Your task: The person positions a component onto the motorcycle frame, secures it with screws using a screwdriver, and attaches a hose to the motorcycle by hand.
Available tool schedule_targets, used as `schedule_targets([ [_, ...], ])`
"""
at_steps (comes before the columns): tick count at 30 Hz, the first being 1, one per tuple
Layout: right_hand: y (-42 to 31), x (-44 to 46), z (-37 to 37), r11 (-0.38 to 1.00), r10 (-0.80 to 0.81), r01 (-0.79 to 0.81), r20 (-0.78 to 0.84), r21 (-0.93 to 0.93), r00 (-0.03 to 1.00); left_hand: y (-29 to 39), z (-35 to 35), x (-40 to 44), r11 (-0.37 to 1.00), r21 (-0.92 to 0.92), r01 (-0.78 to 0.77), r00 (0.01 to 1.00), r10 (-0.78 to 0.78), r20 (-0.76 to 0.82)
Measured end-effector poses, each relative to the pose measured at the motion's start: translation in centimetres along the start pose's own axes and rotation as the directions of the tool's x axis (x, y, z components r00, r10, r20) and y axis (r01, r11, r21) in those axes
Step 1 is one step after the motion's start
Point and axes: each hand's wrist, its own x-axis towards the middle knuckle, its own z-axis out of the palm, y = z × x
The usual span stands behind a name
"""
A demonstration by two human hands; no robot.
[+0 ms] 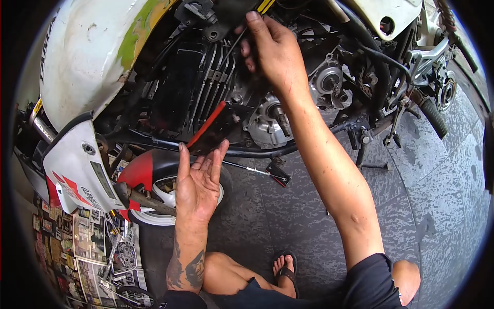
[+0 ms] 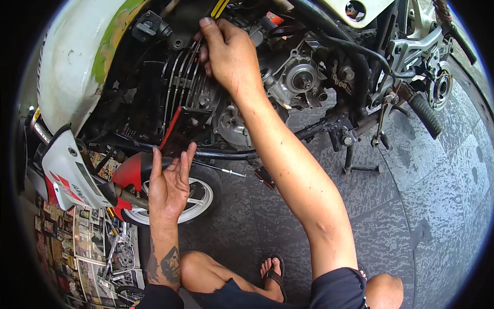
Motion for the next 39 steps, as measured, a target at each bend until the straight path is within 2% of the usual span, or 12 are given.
schedule_targets([
  [7,-0.1,0.2,-0.1,0.999,0.032,-0.032,0.043,0.002,0.999,0.2,-0.3,-0.2,1.0,-0.016,0.015,1.0,-0.014,0.022],
  [16,-0.2,0.2,0.2,0.994,0.009,-0.006,0.019,-0.11,1.0,0.4,-0.5,0.0,1.0,0.026,0.006,1.0,-0.006,0.005],
  [24,-0.2,0.2,0.0,0.991,-0.02,0.019,-0.01,-0.135,1.0,0.6,-0.4,0.0,0.999,-0.027,0.029,1.0,-0.029,0.008],
  [27,-0.1,0.1,-0.2,0.983,-0.086,0.07,-0.088,-0.172,0.992,0.7,-0.5,0.1,0.999,-0.032,0.032,0.999,-0.031,0.016],
  [29,0.0,-0.4,-0.5,0.971,-0.155,0.107,-0.22,-0.216,0.963,0.6,-0.6,0.2,0.999,-0.035,0.029,1.0,-0.028,0.013],
  [32,-1.2,-5.1,-0.9,0.992,-0.121,0.12,-0.326,-0.022,0.938,0.6,-0.5,0.2,0.999,-0.036,0.009,1.0,-0.009,0.004],
  [34,-1.2,-9.2,-0.5,0.99,-0.133,0.108,-0.308,-0.094,0.942,0.7,-0.3,0.4,1.0,-0.027,-0.002,1.0,0.002,0.001],
  [36,0.0,-11.7,0.2,0.961,-0.179,0.161,-0.062,-0.226,0.982,1.0,-0.3,0.5,1.0,0.018,-0.002,1.0,0.002,-0.016],
  [38,0.4,-12.7,0.7,0.919,-0.177,0.178,0.036,-0.353,0.984,1.2,-0.4,0.7,1.0,0.028,-0.008,1.0,0.008,0.006],
  [39,0.8,-12.6,0.8,0.925,-0.149,0.15,0.03,-0.35,0.988,1.3,-0.4,0.7,0.999,0.034,-0.013,1.0,0.012,0.022],
])
